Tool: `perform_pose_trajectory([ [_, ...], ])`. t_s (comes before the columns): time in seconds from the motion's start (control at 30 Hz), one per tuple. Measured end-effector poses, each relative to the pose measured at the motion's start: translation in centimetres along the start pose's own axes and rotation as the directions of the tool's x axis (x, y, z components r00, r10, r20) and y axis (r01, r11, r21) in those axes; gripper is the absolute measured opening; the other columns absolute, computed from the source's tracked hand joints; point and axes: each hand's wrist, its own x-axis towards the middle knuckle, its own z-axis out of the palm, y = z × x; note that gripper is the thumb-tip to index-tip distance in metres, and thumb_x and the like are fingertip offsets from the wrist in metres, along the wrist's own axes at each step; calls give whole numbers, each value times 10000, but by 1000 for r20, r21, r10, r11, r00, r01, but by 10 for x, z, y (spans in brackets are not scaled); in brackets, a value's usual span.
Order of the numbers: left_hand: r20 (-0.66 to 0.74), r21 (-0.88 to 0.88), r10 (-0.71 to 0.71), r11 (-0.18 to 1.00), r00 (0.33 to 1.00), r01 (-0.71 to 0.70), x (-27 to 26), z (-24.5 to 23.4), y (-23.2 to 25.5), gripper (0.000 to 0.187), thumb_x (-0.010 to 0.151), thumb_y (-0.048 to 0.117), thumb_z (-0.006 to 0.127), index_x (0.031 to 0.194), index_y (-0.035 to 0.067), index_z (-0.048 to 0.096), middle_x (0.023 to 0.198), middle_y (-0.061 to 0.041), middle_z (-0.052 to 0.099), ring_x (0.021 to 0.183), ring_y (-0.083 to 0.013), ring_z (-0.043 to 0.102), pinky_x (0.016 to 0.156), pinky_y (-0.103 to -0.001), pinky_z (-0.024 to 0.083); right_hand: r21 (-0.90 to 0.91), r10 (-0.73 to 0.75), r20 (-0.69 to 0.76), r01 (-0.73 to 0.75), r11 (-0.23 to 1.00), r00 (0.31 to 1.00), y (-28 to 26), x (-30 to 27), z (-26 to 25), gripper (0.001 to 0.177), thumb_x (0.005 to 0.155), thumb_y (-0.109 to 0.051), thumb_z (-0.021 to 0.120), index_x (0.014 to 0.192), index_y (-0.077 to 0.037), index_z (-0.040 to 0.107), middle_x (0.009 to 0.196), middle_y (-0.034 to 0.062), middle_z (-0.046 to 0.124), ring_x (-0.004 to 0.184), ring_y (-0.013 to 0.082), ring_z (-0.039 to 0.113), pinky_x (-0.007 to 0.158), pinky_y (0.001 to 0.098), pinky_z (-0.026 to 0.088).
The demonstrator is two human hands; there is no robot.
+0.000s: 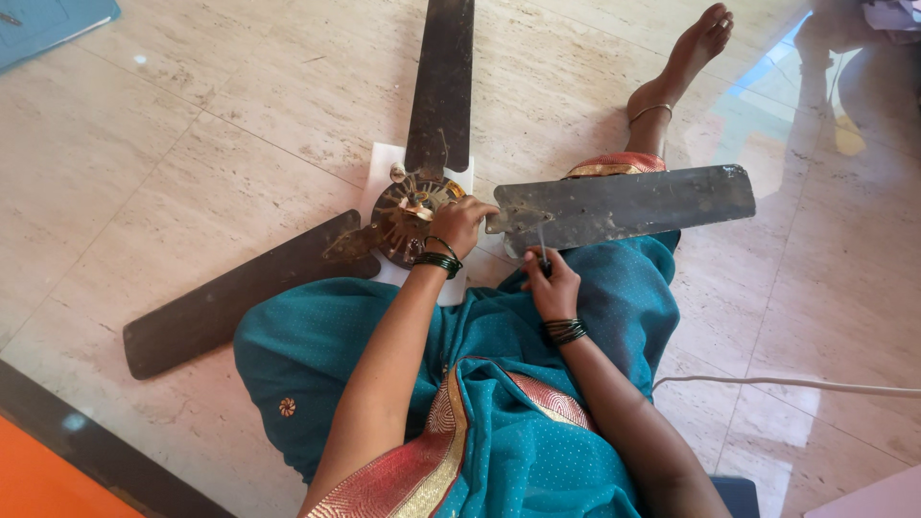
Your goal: The person sits on the floor and attaches three fan blades to a ceiling fan motor housing using a screwdriver. They align each blade, insert screws, and tighten them to secure the blades to the central hub.
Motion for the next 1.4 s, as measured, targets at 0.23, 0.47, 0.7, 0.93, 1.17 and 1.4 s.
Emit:
perform_pose_trajectory([
  [0.23,21,-68,-74,995,997,75,-10,9,0,391,903,-16,561,1164,206,748,1081,-108,729,967,-363,696,843,-474,565,418,373,92,-376,827,923,33,15,-14,316,971,-240,668,1212,-37,652,1059,62,699,968,184,717,614,322,596],
  [0.47,30,-174,-142,974,989,145,-22,2,14,382,866,58,642,1243,103,689,1109,-171,702,977,-403,667,822,-485,549,623,451,137,-431,653,882,37,35,-16,369,1000,-152,665,1334,2,700,997,116,600,934,230,651,764,369,627],
  [0.7,-405,-153,-267,963,874,223,-65,-37,-8,262,1015,78,624,1267,103,690,1225,-97,685,1190,-292,652,1033,-429,532,654,427,184,-435,619,885,32,32,-19,347,963,-121,644,1285,0,693,1031,112,712,891,212,700,716,339,602],
  [0.93,-24,166,-389,907,921,387,-82,-74,-55,1207,619,402,955,1569,121,266,1581,-218,308,1457,-432,281,1192,-548,264,624,391,244,-452,637,888,34,36,-13,344,957,-92,645,1286,1,690,1079,126,740,924,212,732,721,310,600],
  [1.17,139,332,-517,828,845,452,-101,-61,-75,1334,543,459,978,1612,233,212,1655,-177,244,1520,-360,230,1210,-564,200,609,387,256,-458,648,886,42,39,-13,344,961,-81,641,1291,1,693,1080,136,741,923,210,733,722,304,602],
  [1.4,120,339,-524,820,844,461,-103,-63,-78,1314,493,475,981,1603,292,302,1628,-159,349,1503,-322,310,1205,-563,223,576,397,251,-466,671,883,40,40,-11,344,956,-73,637,1288,-1,688,1086,126,743,922,204,738,712,300,606],
])
